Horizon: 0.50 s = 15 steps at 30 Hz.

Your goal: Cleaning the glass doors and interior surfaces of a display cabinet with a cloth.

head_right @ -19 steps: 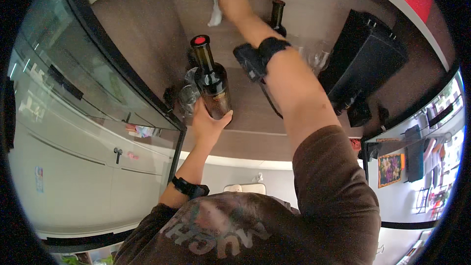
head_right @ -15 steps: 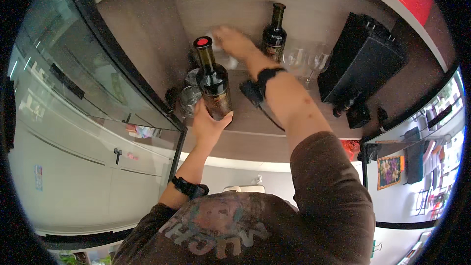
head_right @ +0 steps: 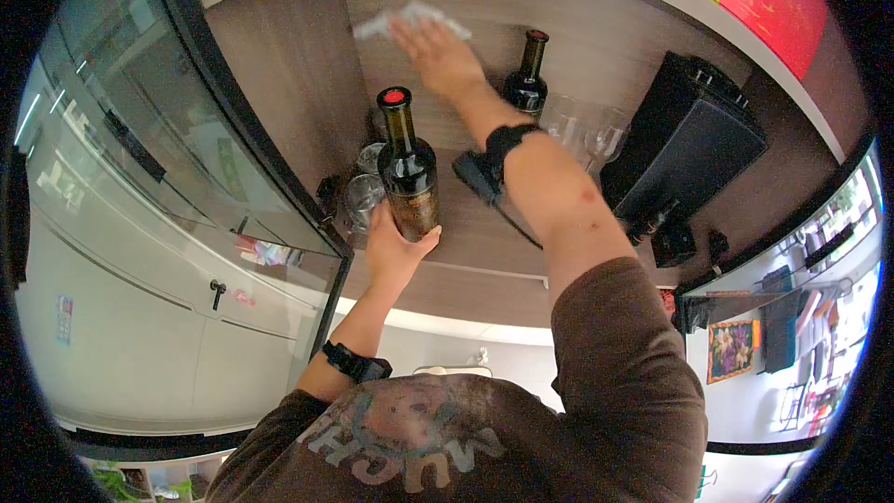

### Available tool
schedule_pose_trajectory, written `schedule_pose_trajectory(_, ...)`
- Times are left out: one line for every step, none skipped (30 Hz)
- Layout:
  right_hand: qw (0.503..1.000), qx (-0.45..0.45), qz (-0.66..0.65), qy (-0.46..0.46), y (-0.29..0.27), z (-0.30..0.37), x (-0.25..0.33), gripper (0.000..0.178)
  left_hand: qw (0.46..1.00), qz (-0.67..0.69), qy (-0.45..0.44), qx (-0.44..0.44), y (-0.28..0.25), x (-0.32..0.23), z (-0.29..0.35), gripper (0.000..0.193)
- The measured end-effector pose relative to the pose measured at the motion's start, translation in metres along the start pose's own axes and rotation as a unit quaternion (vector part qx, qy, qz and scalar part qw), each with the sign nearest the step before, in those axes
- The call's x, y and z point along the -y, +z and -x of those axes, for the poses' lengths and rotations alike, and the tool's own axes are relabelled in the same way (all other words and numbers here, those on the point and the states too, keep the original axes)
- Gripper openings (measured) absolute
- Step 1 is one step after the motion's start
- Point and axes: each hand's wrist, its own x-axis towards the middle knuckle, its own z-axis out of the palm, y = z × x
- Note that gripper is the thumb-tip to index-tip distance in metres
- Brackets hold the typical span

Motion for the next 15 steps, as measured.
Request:
schedule_pose_trajectory(0.995, 0.053, -0.078, -0.016, 0.012, 0.017, 0.014, 0.054, 1.000, 0.001, -0.002, 0.000, 0.001, -0.001, -0.001, 0.074)
schedule_pose_trajectory(0.991, 0.102, -0.075, -0.050, 0.012, 0.035, 0.030, 0.052, 1.000, 0.002, 0.002, -0.007, -0.002, -0.001, -0.001, 0.073)
schedule_pose_trajectory(0.983, 0.151, -0.070, -0.082, 0.008, 0.055, 0.039, 0.051, 1.000, 0.004, 0.008, -0.013, -0.004, -0.001, 0.000, 0.072)
schedule_pose_trajectory(0.970, 0.197, -0.093, -0.108, 0.015, 0.073, 0.041, 0.049, 1.000, 0.005, 0.005, -0.016, -0.001, 0.002, 0.002, 0.072)
schedule_pose_trajectory(0.954, 0.242, -0.114, -0.134, 0.026, 0.088, 0.042, 0.047, 1.000, -0.009, 0.003, -0.006, 0.005, 0.008, 0.001, 0.079)
schedule_pose_trajectory(0.954, 0.238, -0.115, -0.142, 0.032, 0.093, 0.046, 0.047, 1.000, -0.024, -0.002, 0.001, 0.007, 0.013, 0.001, 0.086)
schedule_pose_trajectory(0.957, 0.239, -0.068, -0.148, 0.029, 0.093, 0.049, 0.047, 1.000, -0.023, -0.007, -0.005, 0.006, 0.012, 0.000, 0.086)
schedule_pose_trajectory(0.959, 0.239, -0.020, -0.153, 0.028, 0.091, 0.052, 0.046, 1.000, -0.016, -0.013, 0.005, 0.005, 0.010, 0.001, 0.087)
schedule_pose_trajectory(0.935, 0.308, 0.032, -0.173, 0.032, 0.075, 0.053, 0.048, 1.000, -0.009, -0.020, 0.014, 0.004, 0.008, 0.001, 0.087)
schedule_pose_trajectory(0.934, 0.307, 0.031, -0.178, 0.029, 0.065, 0.054, 0.048, 1.000, -0.007, -0.024, 0.011, 0.002, 0.007, 0.001, 0.087)
schedule_pose_trajectory(0.962, 0.227, -0.041, -0.145, 0.027, 0.057, 0.055, 0.050, 1.000, -0.012, -0.025, 0.009, 0.001, 0.006, 0.002, 0.087)
schedule_pose_trajectory(0.977, 0.144, -0.114, -0.109, 0.028, 0.051, 0.058, 0.053, 1.000, -0.016, -0.026, 0.008, 0.001, 0.006, 0.002, 0.087)
schedule_pose_trajectory(0.976, 0.074, -0.189, -0.084, 0.035, 0.045, 0.065, 0.056, 0.999, -0.018, -0.031, 0.005, 0.000, 0.007, 0.003, 0.087)
schedule_pose_trajectory(0.974, 0.075, -0.193, -0.087, 0.040, 0.046, 0.071, 0.056, 1.000, -0.012, -0.027, 0.004, -0.001, 0.008, 0.003, 0.086)
schedule_pose_trajectory(0.980, 0.092, -0.142, -0.105, 0.045, 0.047, 0.074, 0.064, 1.000, -0.007, -0.023, 0.004, -0.002, 0.009, 0.003, 0.086)
